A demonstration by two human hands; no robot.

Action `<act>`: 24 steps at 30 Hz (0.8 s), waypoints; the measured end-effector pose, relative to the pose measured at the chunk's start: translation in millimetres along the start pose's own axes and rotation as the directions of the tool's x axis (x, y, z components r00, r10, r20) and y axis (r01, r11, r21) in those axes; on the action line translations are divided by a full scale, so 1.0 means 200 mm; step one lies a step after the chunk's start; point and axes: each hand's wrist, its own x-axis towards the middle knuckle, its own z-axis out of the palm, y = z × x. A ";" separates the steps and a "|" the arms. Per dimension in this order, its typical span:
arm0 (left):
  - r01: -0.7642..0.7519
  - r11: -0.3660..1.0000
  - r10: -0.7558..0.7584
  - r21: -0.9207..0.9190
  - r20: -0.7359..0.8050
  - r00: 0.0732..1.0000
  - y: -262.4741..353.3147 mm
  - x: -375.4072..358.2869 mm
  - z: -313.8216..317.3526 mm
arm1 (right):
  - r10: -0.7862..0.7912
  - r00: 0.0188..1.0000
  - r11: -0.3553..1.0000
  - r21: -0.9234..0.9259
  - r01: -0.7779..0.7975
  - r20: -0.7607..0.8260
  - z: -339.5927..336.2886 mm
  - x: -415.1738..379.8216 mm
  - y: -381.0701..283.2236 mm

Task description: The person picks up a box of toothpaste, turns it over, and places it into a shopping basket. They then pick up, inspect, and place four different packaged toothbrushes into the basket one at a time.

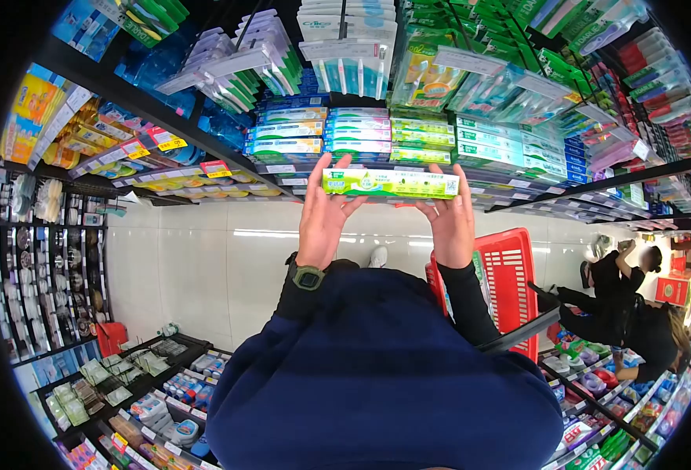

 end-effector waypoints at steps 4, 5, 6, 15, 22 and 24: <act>0.010 1.000 -0.010 0.013 -0.003 1.000 0.01 0.00 0.00 | 0.005 1.000 1.000 0.000 -0.005 -0.004 0.00 0.00 0.00; 0.015 1.000 -0.015 0.008 0.000 1.000 0.01 0.00 0.00 | 0.004 1.000 1.000 0.000 -0.004 -0.003 0.00 0.00 0.00; 0.019 1.000 -0.019 0.003 0.004 1.000 0.01 0.00 0.00 | 0.003 1.000 1.000 0.000 -0.003 -0.002 0.00 0.00 0.00; -0.018 1.000 0.018 0.001 -0.039 0.999 0.02 -0.01 0.03 | 0.048 0.999 0.999 0.022 -0.049 0.023 -0.02 -0.01 0.00; 0.004 1.000 -0.005 -0.018 -0.043 0.999 -0.01 -0.04 -0.01 | 0.068 0.997 0.997 0.022 -0.069 0.041 -0.02 -0.02 0.00; 0.005 1.000 -0.006 -0.022 -0.038 0.999 -0.01 -0.04 -0.02 | 0.071 0.997 0.997 0.018 -0.072 0.043 -0.02 -0.03 0.01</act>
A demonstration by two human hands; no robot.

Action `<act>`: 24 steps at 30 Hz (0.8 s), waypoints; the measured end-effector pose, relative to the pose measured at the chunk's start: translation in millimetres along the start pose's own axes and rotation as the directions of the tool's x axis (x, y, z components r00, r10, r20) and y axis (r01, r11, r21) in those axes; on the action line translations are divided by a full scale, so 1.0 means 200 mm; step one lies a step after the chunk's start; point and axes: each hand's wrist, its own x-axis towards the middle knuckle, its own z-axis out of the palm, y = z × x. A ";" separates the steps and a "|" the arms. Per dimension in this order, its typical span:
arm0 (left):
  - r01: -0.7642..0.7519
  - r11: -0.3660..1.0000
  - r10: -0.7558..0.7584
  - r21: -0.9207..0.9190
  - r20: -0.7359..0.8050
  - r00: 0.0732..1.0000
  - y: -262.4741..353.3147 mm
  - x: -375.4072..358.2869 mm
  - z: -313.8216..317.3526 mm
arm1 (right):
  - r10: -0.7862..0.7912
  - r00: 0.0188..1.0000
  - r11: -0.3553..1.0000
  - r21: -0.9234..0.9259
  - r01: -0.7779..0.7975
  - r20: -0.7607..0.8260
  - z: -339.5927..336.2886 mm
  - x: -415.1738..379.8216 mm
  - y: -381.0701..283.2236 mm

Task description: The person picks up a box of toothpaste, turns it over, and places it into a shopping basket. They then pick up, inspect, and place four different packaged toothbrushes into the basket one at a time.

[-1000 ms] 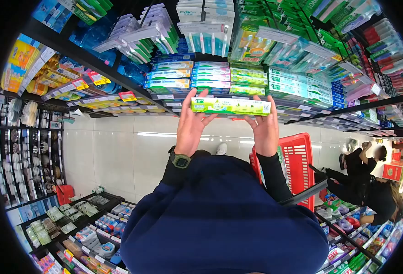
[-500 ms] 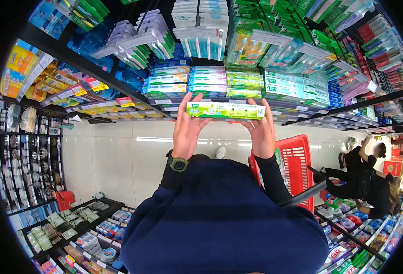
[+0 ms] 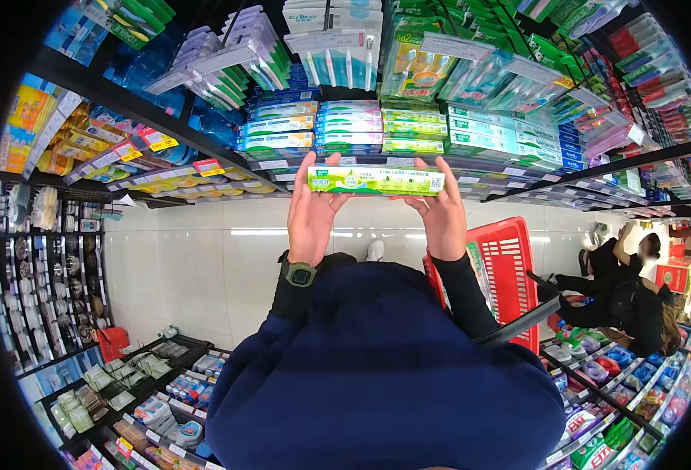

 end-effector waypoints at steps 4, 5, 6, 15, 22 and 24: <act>0.014 1.000 -0.014 -0.008 -0.011 1.000 0.00 0.00 0.00 | 0.006 1.000 1.000 0.000 -0.006 -0.006 0.00 -0.01 0.00; 0.013 1.000 -0.013 -0.007 -0.009 1.000 0.00 0.00 0.00 | 0.010 1.000 1.000 0.004 -0.010 -0.009 0.00 -0.01 0.00; 0.013 1.000 -0.013 -0.009 -0.004 1.000 0.00 0.00 -0.01 | 0.009 1.000 1.000 0.005 -0.009 -0.010 0.00 0.00 0.00; 0.019 1.000 -0.019 -0.013 0.007 1.000 -0.02 0.01 -0.02 | -0.002 1.000 1.000 -0.009 0.002 -0.017 -0.01 0.00 0.00; 0.049 0.999 -0.049 0.006 -0.017 0.999 -0.02 0.01 -0.02 | 0.003 0.999 1.000 -0.007 -0.003 -0.032 -0.02 0.00 0.00; 0.047 0.999 -0.047 0.005 -0.015 0.999 -0.03 0.01 -0.02 | 0.004 0.999 1.000 -0.010 -0.004 -0.033 -0.02 0.00 0.00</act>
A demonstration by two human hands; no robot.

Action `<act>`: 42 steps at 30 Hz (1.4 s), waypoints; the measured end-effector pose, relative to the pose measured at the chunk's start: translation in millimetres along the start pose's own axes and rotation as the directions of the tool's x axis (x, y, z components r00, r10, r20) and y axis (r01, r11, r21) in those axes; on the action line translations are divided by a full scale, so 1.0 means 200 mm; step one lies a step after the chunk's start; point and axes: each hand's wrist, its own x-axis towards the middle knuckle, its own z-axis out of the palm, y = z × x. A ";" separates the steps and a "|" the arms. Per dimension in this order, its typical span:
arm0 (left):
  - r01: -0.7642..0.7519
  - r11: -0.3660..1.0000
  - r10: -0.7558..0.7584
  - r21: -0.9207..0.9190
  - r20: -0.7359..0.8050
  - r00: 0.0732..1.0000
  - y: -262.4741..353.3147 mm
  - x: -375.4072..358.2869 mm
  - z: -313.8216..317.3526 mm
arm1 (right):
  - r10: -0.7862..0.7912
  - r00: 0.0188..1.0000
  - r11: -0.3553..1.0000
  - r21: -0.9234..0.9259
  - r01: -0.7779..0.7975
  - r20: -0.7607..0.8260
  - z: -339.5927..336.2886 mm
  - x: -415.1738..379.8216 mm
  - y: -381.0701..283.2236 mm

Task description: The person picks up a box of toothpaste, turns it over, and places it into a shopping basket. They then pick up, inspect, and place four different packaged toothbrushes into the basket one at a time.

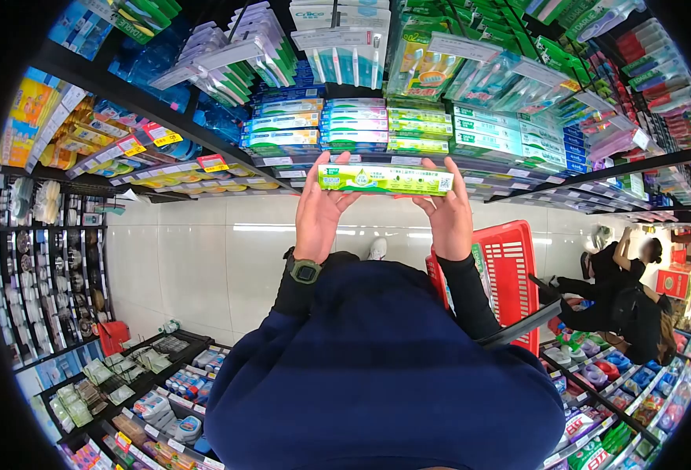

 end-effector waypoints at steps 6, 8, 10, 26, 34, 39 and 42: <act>0.012 1.000 -0.012 0.004 0.019 1.000 0.00 -0.01 0.00 | -0.008 1.000 1.000 0.000 0.008 0.008 0.00 -0.01 0.00; 0.024 1.000 -0.024 0.008 0.020 1.000 -0.01 -0.01 0.00 | -0.005 1.000 1.000 -0.003 0.005 0.006 0.00 -0.01 0.00; 0.023 1.000 -0.024 0.006 0.022 0.999 -0.01 -0.01 0.00 | -0.002 1.000 1.000 -0.001 0.002 0.008 -0.01 -0.01 0.00; 0.028 1.000 -0.028 0.003 0.001 1.000 -0.02 -0.01 -0.02 | 0.009 1.000 1.000 0.018 -0.009 -0.005 -0.03 0.01 0.02; 0.039 0.999 -0.039 0.011 0.003 0.999 -0.02 0.01 -0.01 | 0.019 0.999 1.000 0.014 -0.018 -0.027 -0.03 0.02 0.02; 0.054 0.997 -0.053 0.054 -0.022 0.998 -0.04 0.01 -0.02 | 0.014 1.000 1.000 0.010 -0.014 -0.027 -0.04 0.03 0.02; 0.077 0.991 -0.074 0.112 -0.028 0.997 -0.04 0.02 -0.06 | 0.055 0.996 0.998 0.022 -0.054 -0.063 -0.04 0.02 0.02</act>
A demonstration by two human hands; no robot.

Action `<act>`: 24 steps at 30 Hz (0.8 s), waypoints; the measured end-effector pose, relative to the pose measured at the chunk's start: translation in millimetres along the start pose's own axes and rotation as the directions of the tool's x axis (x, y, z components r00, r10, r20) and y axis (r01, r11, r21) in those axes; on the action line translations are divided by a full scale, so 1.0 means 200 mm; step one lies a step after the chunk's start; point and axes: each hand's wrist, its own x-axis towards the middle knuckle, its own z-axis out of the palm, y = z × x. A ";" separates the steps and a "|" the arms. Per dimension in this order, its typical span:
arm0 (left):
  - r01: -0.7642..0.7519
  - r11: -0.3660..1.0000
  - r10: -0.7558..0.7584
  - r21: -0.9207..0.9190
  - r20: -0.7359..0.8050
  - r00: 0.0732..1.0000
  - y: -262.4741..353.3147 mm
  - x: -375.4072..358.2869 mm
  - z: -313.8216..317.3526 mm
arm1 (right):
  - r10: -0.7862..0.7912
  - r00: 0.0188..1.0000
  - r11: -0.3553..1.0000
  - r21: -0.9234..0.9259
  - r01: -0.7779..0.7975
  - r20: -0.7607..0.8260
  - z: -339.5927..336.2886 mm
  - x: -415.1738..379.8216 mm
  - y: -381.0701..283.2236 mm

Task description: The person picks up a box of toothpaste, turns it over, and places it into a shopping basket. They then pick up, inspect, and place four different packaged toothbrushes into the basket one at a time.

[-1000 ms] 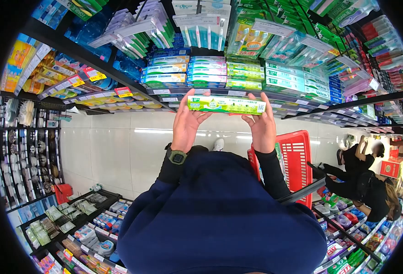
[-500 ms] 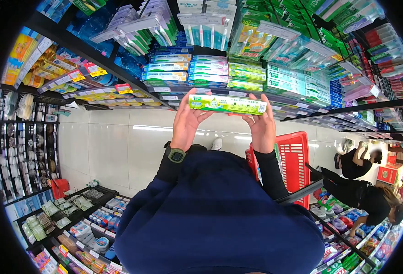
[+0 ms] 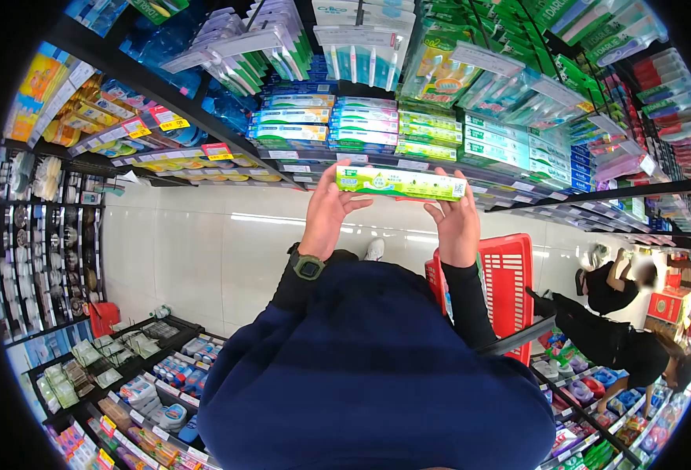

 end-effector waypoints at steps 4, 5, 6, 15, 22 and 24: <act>0.012 0.999 -0.012 0.031 -0.010 1.000 0.00 0.00 0.00 | -0.007 1.000 1.000 0.011 0.007 -0.005 -0.01 0.00 0.01; 0.013 1.000 -0.013 0.028 -0.013 1.000 0.00 -0.01 0.00 | -0.015 1.000 1.000 0.008 0.015 -0.003 -0.01 0.00 0.01; 0.014 1.000 -0.014 0.028 -0.017 1.000 0.00 -0.01 0.01 | -0.011 1.000 1.000 0.009 0.011 -0.002 -0.01 0.00 0.01; 0.002 0.999 -0.002 0.053 0.007 1.000 0.02 -0.03 -0.01 | -0.036 0.999 0.999 -0.012 0.037 0.021 0.03 -0.01 0.01; -0.042 0.993 0.040 0.110 0.017 0.999 0.03 -0.04 -0.03 | -0.049 0.998 0.999 -0.001 0.049 0.027 0.03 -0.01 0.03; -0.063 0.994 0.060 0.088 0.027 0.998 0.03 -0.03 -0.03 | -0.057 0.998 0.998 0.006 0.057 0.025 0.02 -0.02 0.04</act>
